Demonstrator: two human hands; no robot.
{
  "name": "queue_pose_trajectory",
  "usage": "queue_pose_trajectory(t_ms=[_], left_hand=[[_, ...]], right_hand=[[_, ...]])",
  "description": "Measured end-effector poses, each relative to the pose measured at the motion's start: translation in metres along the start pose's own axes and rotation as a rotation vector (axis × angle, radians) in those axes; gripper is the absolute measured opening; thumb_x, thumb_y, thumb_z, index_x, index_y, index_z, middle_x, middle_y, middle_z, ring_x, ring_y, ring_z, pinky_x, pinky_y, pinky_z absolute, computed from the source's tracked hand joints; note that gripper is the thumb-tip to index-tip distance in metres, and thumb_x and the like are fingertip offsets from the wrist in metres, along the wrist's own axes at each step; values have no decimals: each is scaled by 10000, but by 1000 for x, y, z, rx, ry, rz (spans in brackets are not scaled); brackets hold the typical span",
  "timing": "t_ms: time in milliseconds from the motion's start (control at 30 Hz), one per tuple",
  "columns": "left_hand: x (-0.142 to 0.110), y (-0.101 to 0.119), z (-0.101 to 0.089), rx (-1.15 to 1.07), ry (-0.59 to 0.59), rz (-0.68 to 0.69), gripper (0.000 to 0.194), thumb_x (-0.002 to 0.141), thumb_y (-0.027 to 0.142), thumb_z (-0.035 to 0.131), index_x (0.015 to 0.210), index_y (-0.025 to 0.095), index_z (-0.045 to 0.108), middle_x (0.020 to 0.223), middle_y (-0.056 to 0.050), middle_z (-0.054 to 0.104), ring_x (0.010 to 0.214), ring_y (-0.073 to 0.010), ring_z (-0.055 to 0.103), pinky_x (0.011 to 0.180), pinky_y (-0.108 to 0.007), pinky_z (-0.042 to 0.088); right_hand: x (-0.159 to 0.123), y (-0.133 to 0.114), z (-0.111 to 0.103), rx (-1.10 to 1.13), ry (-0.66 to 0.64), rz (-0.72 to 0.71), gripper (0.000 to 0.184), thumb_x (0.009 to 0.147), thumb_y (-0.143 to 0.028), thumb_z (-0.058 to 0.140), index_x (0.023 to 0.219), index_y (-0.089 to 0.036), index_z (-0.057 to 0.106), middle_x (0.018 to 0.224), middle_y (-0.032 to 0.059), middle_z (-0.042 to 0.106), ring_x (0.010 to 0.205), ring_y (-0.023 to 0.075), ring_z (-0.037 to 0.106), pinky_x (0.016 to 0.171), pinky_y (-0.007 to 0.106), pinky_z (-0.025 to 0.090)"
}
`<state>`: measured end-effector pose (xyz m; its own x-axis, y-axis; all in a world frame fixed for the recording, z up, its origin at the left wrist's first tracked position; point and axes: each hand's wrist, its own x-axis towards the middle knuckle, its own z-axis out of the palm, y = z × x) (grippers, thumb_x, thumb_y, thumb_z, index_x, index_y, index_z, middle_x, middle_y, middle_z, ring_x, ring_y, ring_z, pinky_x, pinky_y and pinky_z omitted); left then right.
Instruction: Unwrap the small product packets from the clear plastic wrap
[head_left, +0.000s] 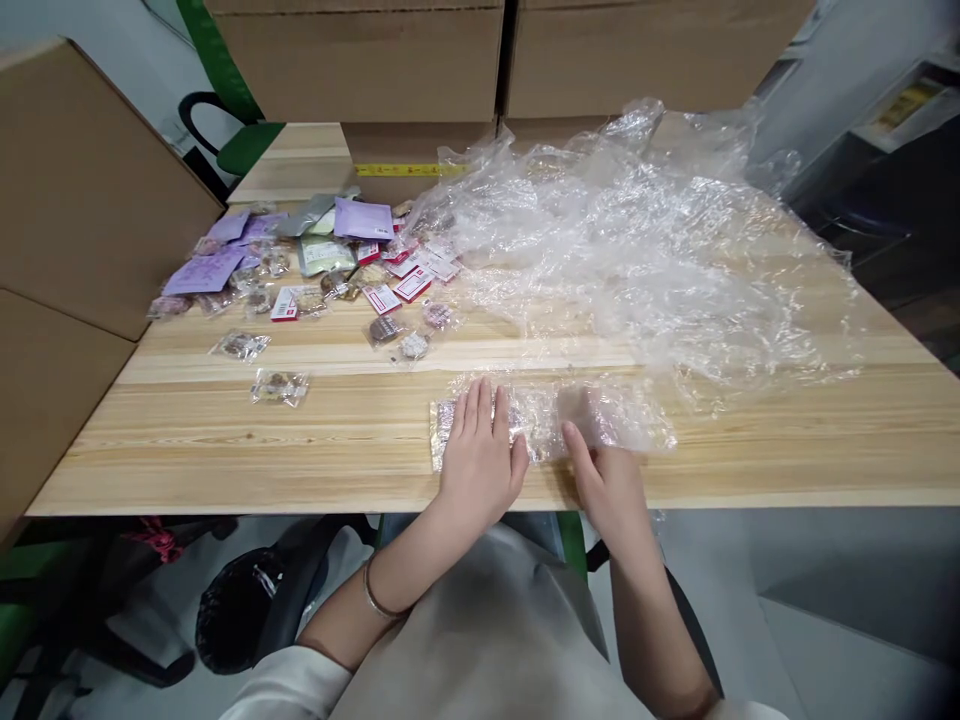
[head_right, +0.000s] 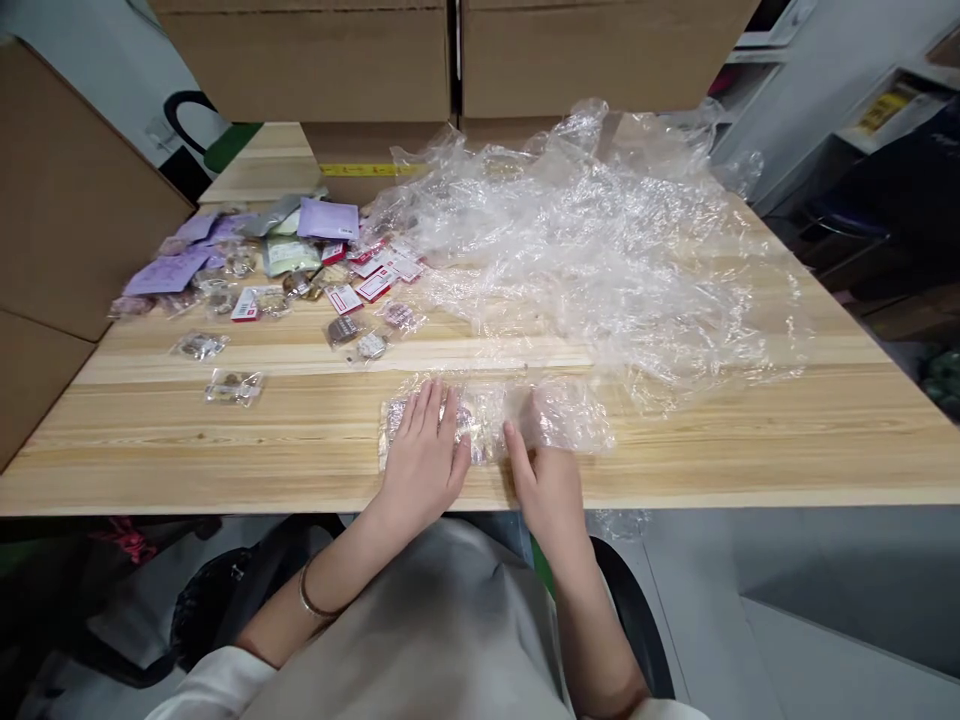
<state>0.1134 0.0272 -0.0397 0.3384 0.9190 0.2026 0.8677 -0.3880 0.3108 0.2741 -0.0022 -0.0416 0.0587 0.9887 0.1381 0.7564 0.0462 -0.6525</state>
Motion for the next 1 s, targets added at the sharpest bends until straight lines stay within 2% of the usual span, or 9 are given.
queue_pose_trajectory(t_ms=[67,200,300,367,400,500,633,800,1000], left_hand=[[0,-5,-1,-89,-23,9,585,980,278,388,1483,-18,336,1570,-292,324,1512,-363,198,1215,-579,227],[-6,-38,-15,-482,-111,126,621,968,237,433,1545,109,244,1586,-222,344,1494,-282,300,1216,-489,298],[-14,-63,-41,-680,165,45,544,996,193,397,1525,224,275,1591,-155,362,1463,-230,373,1178,-444,368],[-18,-69,-58,-560,420,15,492,999,162,403,1483,240,362,1599,-127,351,1502,-249,289,1208,-503,288],[-20,-68,-64,-468,454,71,486,1001,167,413,1481,237,378,1602,-120,347,1519,-261,237,1218,-529,245],[-21,-59,-63,-271,133,340,584,1017,311,454,1557,189,269,1608,-143,337,1537,-277,160,1233,-523,205],[-22,-59,-44,-164,-191,291,742,1010,499,424,1593,134,146,1647,-162,220,1544,-258,118,1248,-477,188],[-30,-87,-48,-153,-262,262,925,903,596,571,1599,162,143,1659,-147,183,1541,-273,138,1249,-484,203],[-26,-107,-62,-218,-166,336,598,889,177,546,1479,193,451,1510,-125,498,1423,-258,434,1179,-459,364]], right_hand=[[4,-14,8,108,1,-65,577,1055,-345,293,1611,-253,165,1313,114,656,1269,277,585,1011,492,509],[12,-36,27,111,-154,-435,556,1052,-289,269,1603,-297,194,1614,41,332,1489,228,300,1188,488,335],[17,-41,34,-21,-265,-519,538,1043,-399,351,1568,-287,318,1628,53,298,1524,262,193,1217,529,248],[18,-42,36,-136,-299,-532,573,1004,-507,436,1535,-294,394,1635,70,279,1531,317,132,1212,572,220],[17,-43,37,-175,-301,-539,595,979,-536,477,1522,-302,418,1640,74,265,1532,341,105,1209,591,206],[16,-45,39,-233,-296,-569,642,932,-490,560,1520,-273,425,1639,99,259,1530,373,60,1211,618,154],[16,-43,35,-233,-330,-610,661,905,-445,586,1519,-258,427,1639,124,250,1527,390,37,1197,655,126],[23,-22,13,-143,-397,-685,718,915,-505,596,1552,-286,348,1663,105,148,1528,346,114,1197,634,174],[36,7,-9,-2,-328,-585,672,913,-278,584,1545,-236,359,1532,106,461,1426,254,419,1123,474,422]])
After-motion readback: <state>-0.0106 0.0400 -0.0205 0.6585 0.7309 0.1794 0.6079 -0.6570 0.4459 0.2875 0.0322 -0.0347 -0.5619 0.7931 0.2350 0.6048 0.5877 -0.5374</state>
